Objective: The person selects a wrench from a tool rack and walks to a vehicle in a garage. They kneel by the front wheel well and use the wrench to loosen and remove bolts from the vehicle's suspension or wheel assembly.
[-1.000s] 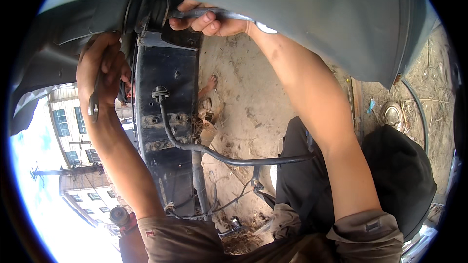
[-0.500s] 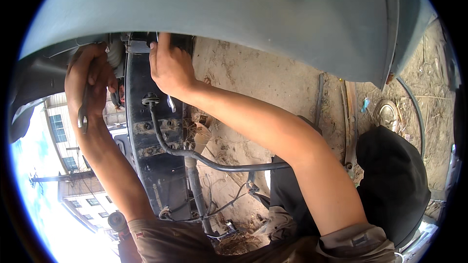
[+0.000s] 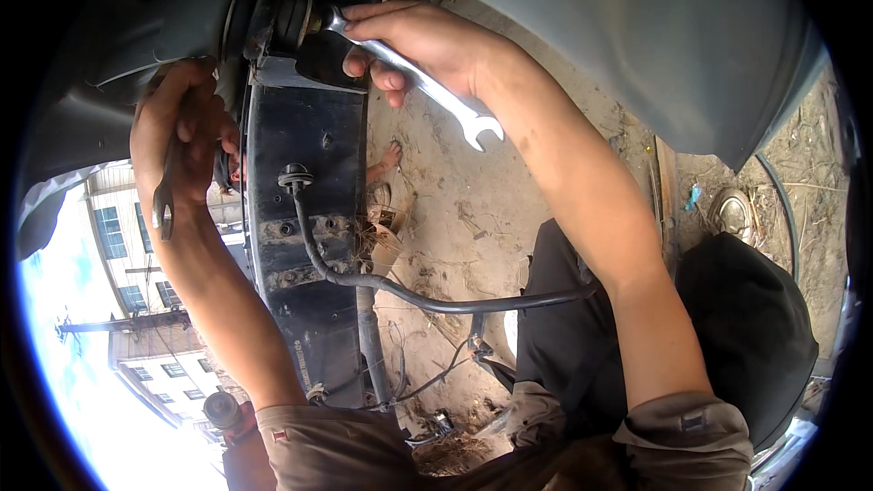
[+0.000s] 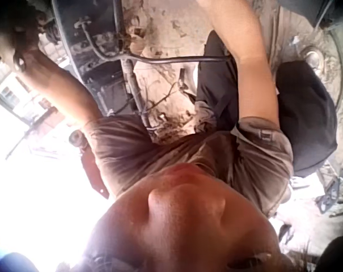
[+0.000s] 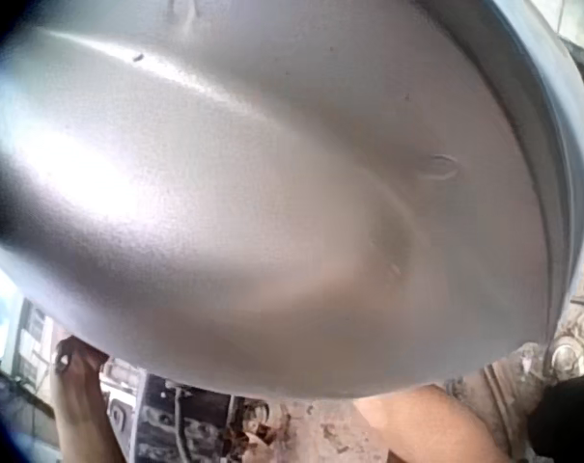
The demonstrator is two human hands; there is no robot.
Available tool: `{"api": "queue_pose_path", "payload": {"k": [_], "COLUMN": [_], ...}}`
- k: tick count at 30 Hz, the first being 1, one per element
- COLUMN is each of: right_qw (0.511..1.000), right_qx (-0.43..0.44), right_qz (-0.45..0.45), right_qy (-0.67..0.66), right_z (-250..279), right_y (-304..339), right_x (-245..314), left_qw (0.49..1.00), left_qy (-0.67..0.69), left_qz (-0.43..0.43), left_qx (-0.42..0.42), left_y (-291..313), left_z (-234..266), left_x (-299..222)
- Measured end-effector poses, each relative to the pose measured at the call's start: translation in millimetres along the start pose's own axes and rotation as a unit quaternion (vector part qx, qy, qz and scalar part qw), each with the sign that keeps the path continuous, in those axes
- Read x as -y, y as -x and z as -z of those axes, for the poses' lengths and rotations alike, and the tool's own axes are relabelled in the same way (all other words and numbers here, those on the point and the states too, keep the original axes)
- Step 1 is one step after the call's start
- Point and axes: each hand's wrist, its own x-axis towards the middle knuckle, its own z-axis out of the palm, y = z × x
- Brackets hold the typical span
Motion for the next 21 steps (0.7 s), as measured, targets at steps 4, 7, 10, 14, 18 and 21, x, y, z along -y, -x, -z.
{"api": "queue_pose_path", "payload": {"k": [4,7,10,14,18,21], "right_qw": [0.997,0.993,0.993,0.981,0.892,0.875], "right_qx": [0.05,0.046,0.058,0.174,-0.162,-0.218], "right_qz": [-0.009,0.023,0.084,0.072,0.2,0.208], "right_qy": [0.061,0.108,0.06,-0.038,0.371,0.38], "right_z": [-1,-4,7,6,-67,-80], "right_y": [0,-4,-24,-2,-19,-37], "right_x": [22,38,32,35,-53,-89], "left_qw": [1.0,1.0,1.0,1.0,1.0,1.0], "left_qy": [-0.01,-0.008,-0.001,-0.001,-0.013,0.007], "left_qz": [0.006,0.015,0.007,0.009,-0.003,-0.017], "left_qx": [0.009,0.007,0.001,0.006,-0.001,-0.005], "left_y": [-1,3,2,1,4,7], "left_z": [7,5,-1,3,5,1], "left_x": [4,3,-1,4,2,5]}}
